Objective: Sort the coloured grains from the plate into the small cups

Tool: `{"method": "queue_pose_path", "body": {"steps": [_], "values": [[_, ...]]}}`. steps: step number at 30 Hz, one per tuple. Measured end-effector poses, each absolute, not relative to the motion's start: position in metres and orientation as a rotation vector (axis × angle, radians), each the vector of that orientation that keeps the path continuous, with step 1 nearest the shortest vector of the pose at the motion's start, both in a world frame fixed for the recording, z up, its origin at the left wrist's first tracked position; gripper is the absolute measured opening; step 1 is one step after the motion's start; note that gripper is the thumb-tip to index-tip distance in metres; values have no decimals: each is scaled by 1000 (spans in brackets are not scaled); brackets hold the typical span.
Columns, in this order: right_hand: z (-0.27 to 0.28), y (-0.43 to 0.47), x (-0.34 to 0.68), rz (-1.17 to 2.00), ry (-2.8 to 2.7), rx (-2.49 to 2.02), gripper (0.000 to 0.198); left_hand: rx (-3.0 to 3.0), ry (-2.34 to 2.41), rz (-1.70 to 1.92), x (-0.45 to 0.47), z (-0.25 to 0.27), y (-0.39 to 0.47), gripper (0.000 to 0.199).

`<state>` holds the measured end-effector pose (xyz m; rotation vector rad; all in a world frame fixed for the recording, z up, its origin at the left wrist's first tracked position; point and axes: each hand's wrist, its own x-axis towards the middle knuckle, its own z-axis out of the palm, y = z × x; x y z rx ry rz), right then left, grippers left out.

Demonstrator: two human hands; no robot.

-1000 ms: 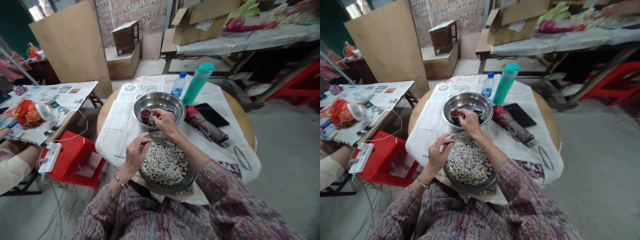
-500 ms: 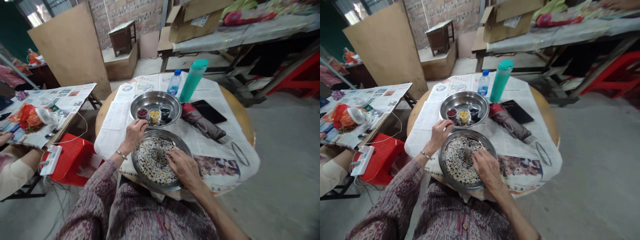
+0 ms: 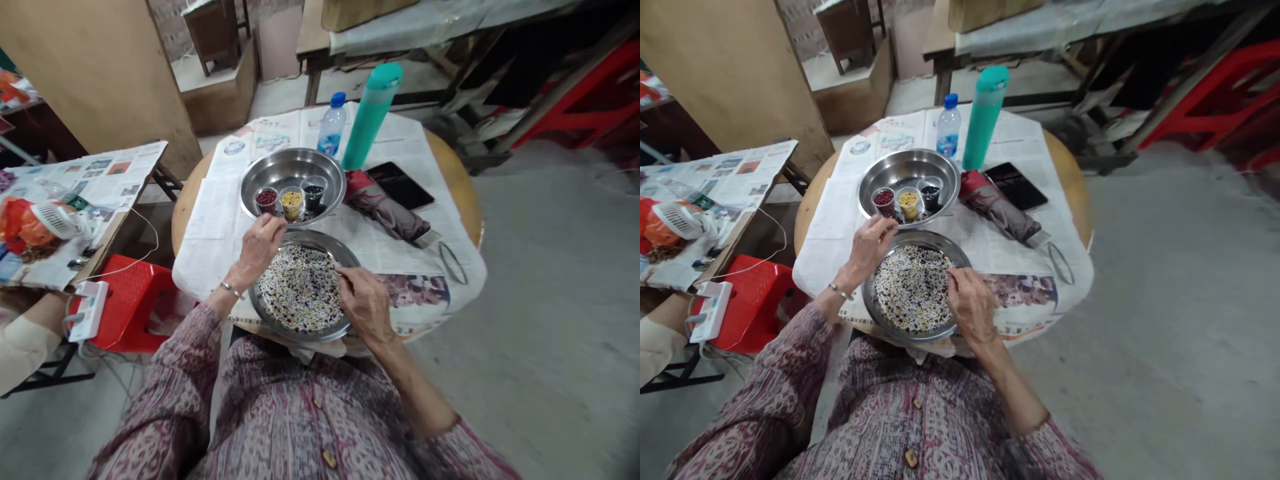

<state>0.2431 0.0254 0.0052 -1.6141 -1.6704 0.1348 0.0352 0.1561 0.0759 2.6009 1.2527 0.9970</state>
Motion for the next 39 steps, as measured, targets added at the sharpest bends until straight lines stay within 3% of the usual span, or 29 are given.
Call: {"method": "queue_pose_path", "body": {"steps": [6, 18, 25, 39], "values": [[0, 26, 237, 59, -1577, -1593, 25, 2683, 1039, 664, 50, 45, 92, 13], [-1, 25, 234, -12, -1501, -1588, 20, 2845, 1036, 151, 104, 40, 98, 24], [-2, 25, 235, 1, -1492, -1591, 20, 2775, 1111, 218, 97, 40, 95, 20], [-1, 24, 234, -13, -1515, -1562, 19, 2528, 1137, 717, 63, 55, 116, 14]]}}
